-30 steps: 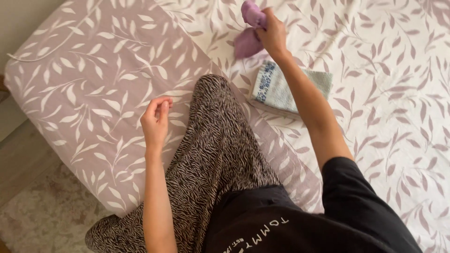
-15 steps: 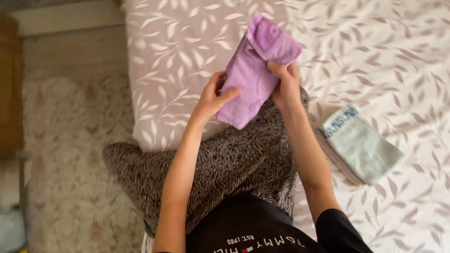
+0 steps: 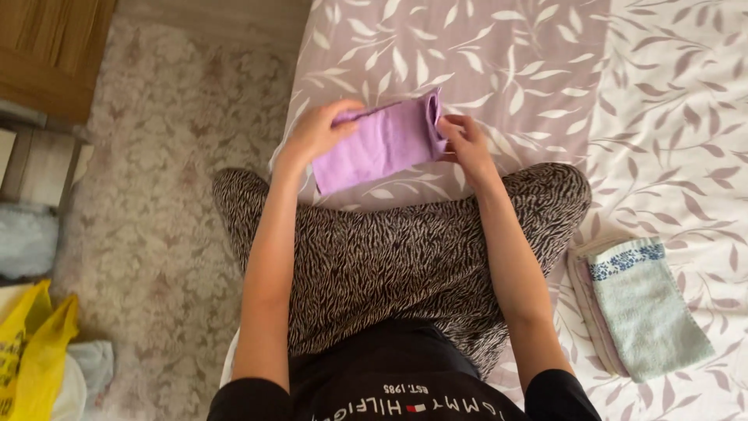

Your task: Folding several small towels or pieces of laundry while sitting on a bed.

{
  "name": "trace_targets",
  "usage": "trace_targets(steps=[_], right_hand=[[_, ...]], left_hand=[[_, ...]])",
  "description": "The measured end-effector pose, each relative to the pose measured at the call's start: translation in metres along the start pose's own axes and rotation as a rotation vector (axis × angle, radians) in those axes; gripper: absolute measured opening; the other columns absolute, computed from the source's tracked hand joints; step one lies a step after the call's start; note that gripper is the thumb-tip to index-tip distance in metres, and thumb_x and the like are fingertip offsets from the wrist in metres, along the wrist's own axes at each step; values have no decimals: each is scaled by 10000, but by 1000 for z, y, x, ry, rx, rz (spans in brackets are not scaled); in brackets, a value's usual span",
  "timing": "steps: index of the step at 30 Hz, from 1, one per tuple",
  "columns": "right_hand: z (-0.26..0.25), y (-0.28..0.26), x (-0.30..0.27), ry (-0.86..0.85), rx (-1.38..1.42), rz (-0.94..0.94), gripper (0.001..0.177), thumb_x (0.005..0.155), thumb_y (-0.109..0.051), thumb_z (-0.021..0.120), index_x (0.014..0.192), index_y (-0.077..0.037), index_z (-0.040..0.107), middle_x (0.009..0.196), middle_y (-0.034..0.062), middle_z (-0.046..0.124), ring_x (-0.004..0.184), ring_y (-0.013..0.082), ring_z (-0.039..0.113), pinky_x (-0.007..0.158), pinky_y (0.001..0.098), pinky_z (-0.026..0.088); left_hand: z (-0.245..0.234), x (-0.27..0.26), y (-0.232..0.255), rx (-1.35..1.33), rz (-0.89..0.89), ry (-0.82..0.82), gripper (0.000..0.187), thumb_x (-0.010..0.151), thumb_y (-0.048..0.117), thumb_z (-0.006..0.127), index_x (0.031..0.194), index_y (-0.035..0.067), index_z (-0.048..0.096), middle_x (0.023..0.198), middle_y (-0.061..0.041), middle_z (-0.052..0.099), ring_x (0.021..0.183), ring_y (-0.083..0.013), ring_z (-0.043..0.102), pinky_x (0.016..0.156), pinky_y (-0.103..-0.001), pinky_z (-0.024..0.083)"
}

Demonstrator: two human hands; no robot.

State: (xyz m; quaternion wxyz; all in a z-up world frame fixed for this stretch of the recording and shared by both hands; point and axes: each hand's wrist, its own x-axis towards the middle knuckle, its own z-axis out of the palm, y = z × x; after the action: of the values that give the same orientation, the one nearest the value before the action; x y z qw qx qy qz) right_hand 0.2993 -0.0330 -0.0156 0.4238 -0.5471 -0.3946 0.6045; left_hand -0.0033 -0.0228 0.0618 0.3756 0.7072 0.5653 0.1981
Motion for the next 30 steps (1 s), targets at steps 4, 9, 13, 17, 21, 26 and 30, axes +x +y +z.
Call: trace_targets(steps=[4, 9, 13, 17, 21, 26, 30], right_hand=[[-4, 32, 12, 102, -356, -204, 479, 954, -203, 706, 1339, 10, 517, 1082, 159, 718, 964, 253, 722, 828, 379, 614], [17, 21, 3, 213, -723, -521, 319, 1003, -128, 687, 1266, 3, 563, 1184, 200, 667, 1065, 283, 666, 918, 407, 602], [29, 9, -5, 149, -976, -765, 378, 901, -103, 729, 1243, -1, 603, 1233, 210, 634, 1184, 338, 568, 998, 493, 505], [27, 25, 6, 120, -1003, -974, 315, 908, -18, 667, 1221, 0, 636, 1320, 181, 625, 1332, 334, 532, 1131, 503, 456], [12, 23, 10, 203, -809, -1037, 178, 980, 32, 610, 1155, 23, 636, 1283, 201, 657, 1283, 323, 602, 1121, 438, 524], [-3, 7, -13, 293, -630, -803, 99, 1010, -5, 601, 1085, 16, 661, 1115, 176, 721, 1051, 261, 704, 928, 384, 591], [-15, 31, -1, 275, -671, -547, 116, 1036, -109, 613, 1090, -20, 665, 1077, 141, 741, 992, 216, 737, 894, 364, 614]], left_hand=[[40, 29, -52, 294, -41, 57, 229, 993, 139, 620, 1218, 109, 654, 1154, -140, 693, 1068, -262, 658, 962, -403, 528], [84, 28, -54, 407, 207, 217, 178, 934, 155, 716, 1074, 48, 689, 1175, -162, 702, 1156, -309, 628, 1069, -475, 463], [114, 38, -74, 431, 237, 307, 287, 876, 162, 742, 1118, 17, 689, 1161, -202, 688, 1121, -333, 624, 1038, -512, 464], [120, 30, -78, 581, 266, 474, 298, 850, 95, 743, 1119, -15, 676, 1109, -202, 665, 1035, -314, 628, 961, -478, 519], [121, 7, -62, 603, 453, 574, 170, 929, -66, 689, 1066, 35, 682, 1050, -126, 663, 972, -236, 649, 872, -367, 576], [114, -75, 3, 472, 509, 168, 221, 906, 106, 707, 1126, 94, 731, 839, -85, 651, 692, -179, 635, 628, -304, 587], [140, -78, -43, 184, 279, 24, 107, 1007, 115, 606, 1030, 72, 701, 964, -116, 705, 657, -162, 658, 510, -255, 573]])
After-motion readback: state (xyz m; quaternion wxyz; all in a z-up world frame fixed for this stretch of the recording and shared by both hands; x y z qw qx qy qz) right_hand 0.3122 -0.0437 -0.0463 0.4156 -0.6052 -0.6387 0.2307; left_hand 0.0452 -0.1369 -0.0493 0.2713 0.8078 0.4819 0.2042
